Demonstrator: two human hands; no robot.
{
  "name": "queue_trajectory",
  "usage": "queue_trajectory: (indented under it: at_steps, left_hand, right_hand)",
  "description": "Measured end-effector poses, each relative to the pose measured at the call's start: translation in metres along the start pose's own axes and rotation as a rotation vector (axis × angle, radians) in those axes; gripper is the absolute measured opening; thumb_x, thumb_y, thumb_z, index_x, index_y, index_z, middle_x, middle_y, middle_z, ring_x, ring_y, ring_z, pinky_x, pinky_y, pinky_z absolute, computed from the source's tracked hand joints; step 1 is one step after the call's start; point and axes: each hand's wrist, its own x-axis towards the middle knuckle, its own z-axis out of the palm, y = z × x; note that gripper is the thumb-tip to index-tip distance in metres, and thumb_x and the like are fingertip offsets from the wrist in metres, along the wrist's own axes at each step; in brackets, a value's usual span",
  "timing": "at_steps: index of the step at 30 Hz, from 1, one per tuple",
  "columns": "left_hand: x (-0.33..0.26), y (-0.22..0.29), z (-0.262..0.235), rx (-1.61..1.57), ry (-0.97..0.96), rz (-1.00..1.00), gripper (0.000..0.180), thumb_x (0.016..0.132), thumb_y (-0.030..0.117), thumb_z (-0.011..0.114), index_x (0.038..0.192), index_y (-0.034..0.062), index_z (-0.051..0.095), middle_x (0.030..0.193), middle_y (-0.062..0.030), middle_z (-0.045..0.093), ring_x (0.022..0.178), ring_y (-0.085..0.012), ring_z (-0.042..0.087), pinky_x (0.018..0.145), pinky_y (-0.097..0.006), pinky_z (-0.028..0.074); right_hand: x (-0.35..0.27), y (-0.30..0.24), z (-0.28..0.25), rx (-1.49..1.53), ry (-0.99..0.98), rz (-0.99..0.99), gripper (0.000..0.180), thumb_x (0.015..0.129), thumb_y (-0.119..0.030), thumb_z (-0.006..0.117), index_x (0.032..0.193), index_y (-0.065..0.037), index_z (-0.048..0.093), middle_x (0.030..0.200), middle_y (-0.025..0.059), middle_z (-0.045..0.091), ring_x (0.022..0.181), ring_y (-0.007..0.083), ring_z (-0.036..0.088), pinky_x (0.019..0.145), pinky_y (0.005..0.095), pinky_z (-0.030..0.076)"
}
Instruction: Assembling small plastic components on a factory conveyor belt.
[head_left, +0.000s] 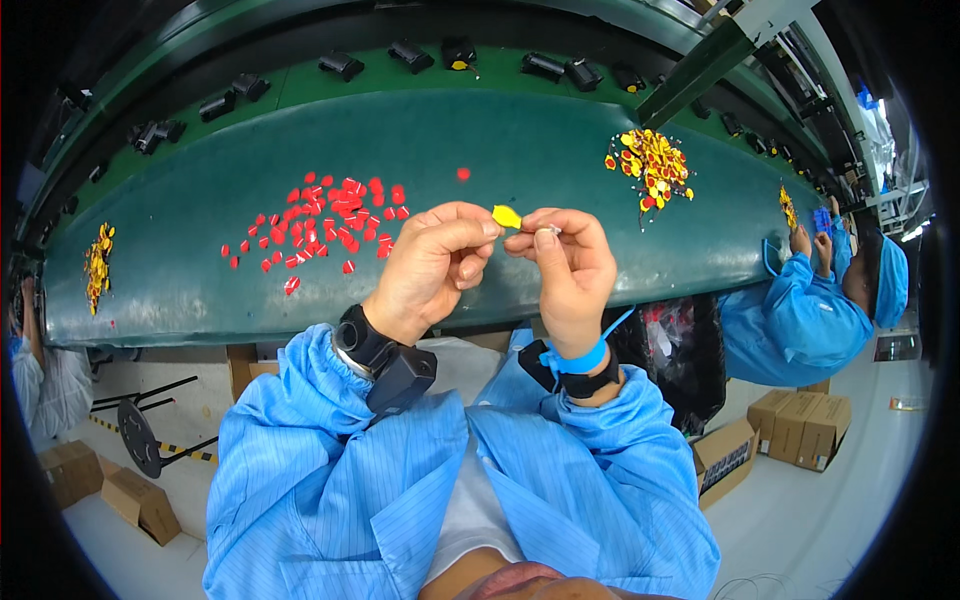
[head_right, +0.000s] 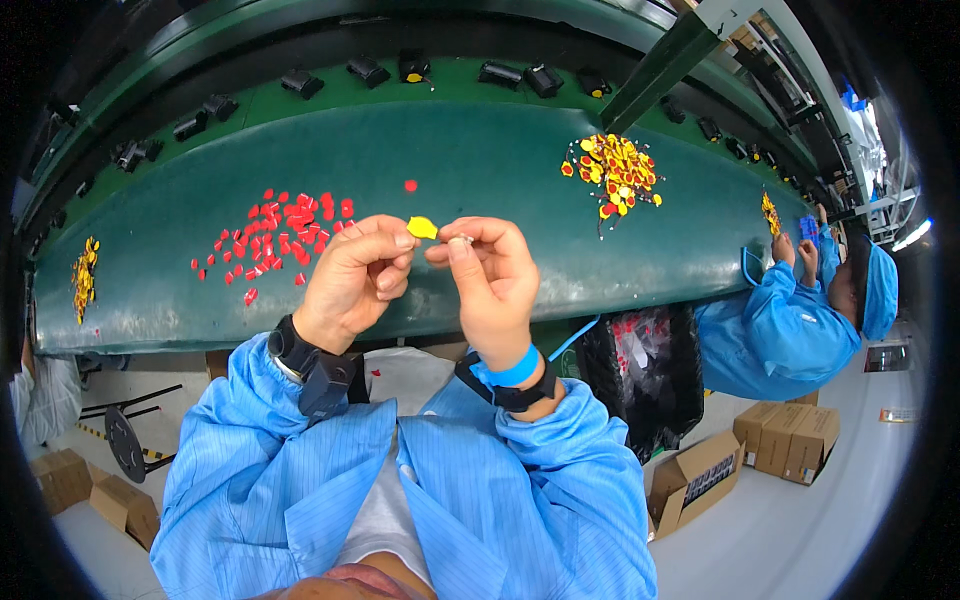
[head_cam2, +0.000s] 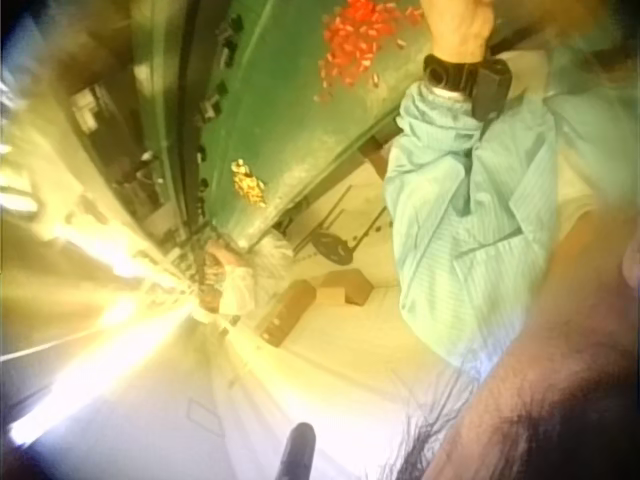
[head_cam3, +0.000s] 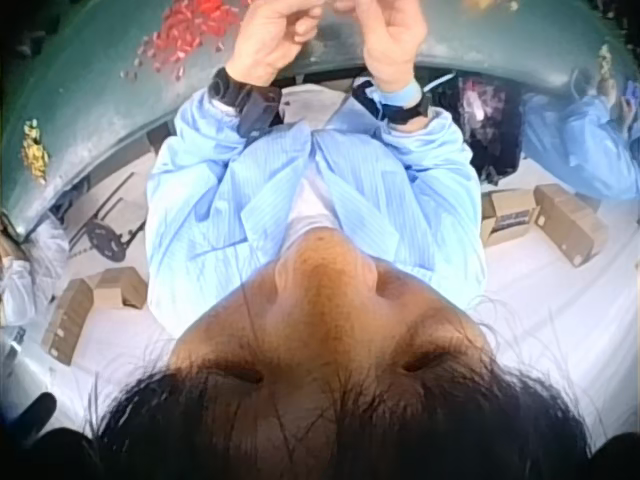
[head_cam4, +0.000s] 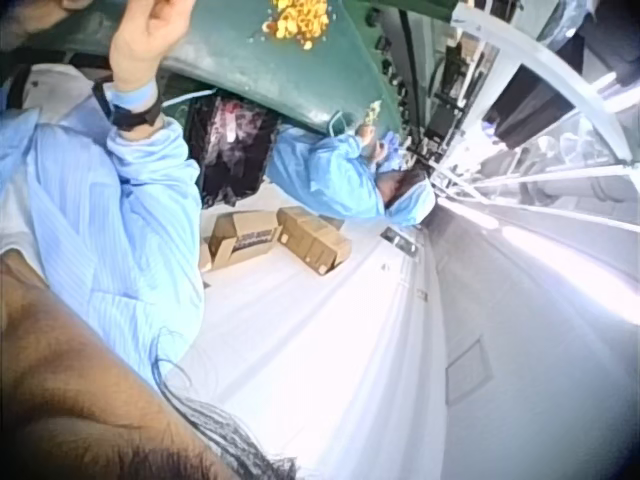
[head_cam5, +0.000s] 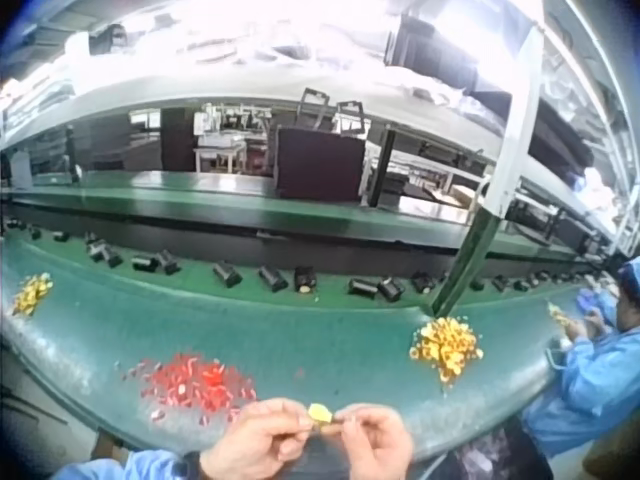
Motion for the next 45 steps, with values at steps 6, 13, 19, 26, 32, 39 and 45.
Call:
queue_trajectory:
  at_steps: [6, 13, 19, 26, 32, 39, 45]
  left_hand:
    - [-0.004, 0.001, -0.002, 0.352, 0.009, 0.214, 0.002, 0.081, 0.001, 0.061, 0.083, 0.0003, 0.062, 0.066, -0.0024, 0.057, 0.049, -0.0049, 0.045, 0.043, -0.018, 0.032]
    - [-0.01, 0.003, 0.001, 0.629, -0.062, 0.322, 0.005, 0.081, 0.002, 0.063, 0.085, -0.0018, 0.065, 0.075, 0.0, 0.062, 0.064, -0.0013, 0.052, 0.053, -0.016, 0.038]
    - [-0.004, 0.004, -0.008, 0.609, -0.127, 0.297, 0.004, 0.079, 0.004, 0.064, 0.082, 0.001, 0.065, 0.068, 0.0004, 0.059, 0.056, -0.0032, 0.048, 0.047, -0.018, 0.035]
    - [0.021, 0.008, -0.064, 2.218, 0.08, 0.955, 0.006, 0.07, 0.009, 0.061, 0.075, 0.007, 0.062, 0.072, -0.0071, 0.057, 0.064, -0.0188, 0.058, 0.05, -0.033, 0.044]
    - [0.001, 0.005, -0.055, 3.057, -0.524, 0.785, 0.012, 0.071, 0.018, 0.057, 0.075, 0.0076, 0.06, 0.073, -0.0021, 0.051, 0.067, -0.016, 0.052, 0.053, -0.027, 0.037]
    - [-0.002, 0.047, -0.059, 2.445, -0.358, 0.673, 0.01, 0.067, 0.014, 0.058, 0.072, 0.0062, 0.057, 0.072, -0.0077, 0.055, 0.068, -0.0241, 0.058, 0.055, -0.036, 0.047]
    - [0.028, 0.125, -0.085, 2.011, 0.357, 0.729, 0.02, 0.07, -0.004, 0.054, 0.088, -0.0006, 0.061, 0.074, -0.0101, 0.059, 0.063, -0.0223, 0.059, 0.054, -0.033, 0.047]
  right_hand:
    - [0.011, -0.017, -0.021, 0.056, -0.149, 0.488, 0.019, 0.093, -0.017, 0.055, 0.101, 0.001, 0.056, 0.085, 0.0084, 0.063, 0.07, 0.0122, 0.061, 0.065, 0.0232, 0.05]
    - [0.011, -0.004, -0.029, -0.02, -0.229, 0.545, 0.017, 0.092, -0.017, 0.056, 0.087, -0.002, 0.059, 0.068, 0.0017, 0.057, 0.056, 0.0061, 0.049, 0.051, 0.0187, 0.04]
    - [0.003, 0.014, -0.023, 0.828, -0.361, 0.957, 0.018, 0.096, -0.017, 0.045, 0.087, -0.002, 0.05, 0.063, -0.0006, 0.044, 0.049, 0.0053, 0.035, 0.046, 0.0205, 0.03]
    - [0.012, -0.01, -0.05, 0.678, -0.284, 0.69, 0.016, 0.095, -0.016, 0.048, 0.085, -0.003, 0.049, 0.064, -0.0012, 0.041, 0.05, 0.0056, 0.034, 0.046, 0.0214, 0.028]
    - [0.01, 0.011, -0.085, 0.584, -0.143, 0.701, 0.018, 0.095, -0.018, 0.048, 0.083, -0.004, 0.05, 0.064, -0.0007, 0.043, 0.05, 0.0064, 0.035, 0.047, 0.022, 0.028]
    - [0.014, 0.019, -0.106, 0.501, -0.035, 0.693, 0.018, 0.096, -0.019, 0.048, 0.087, -0.004, 0.051, 0.064, -0.0006, 0.043, 0.05, 0.0062, 0.034, 0.048, 0.0216, 0.028]
    - [0.03, 0.028, -0.101, 0.518, -0.098, 0.589, 0.015, 0.095, -0.019, 0.05, 0.086, -0.007, 0.05, 0.062, -0.0012, 0.041, 0.051, 0.0076, 0.033, 0.049, 0.0238, 0.027]
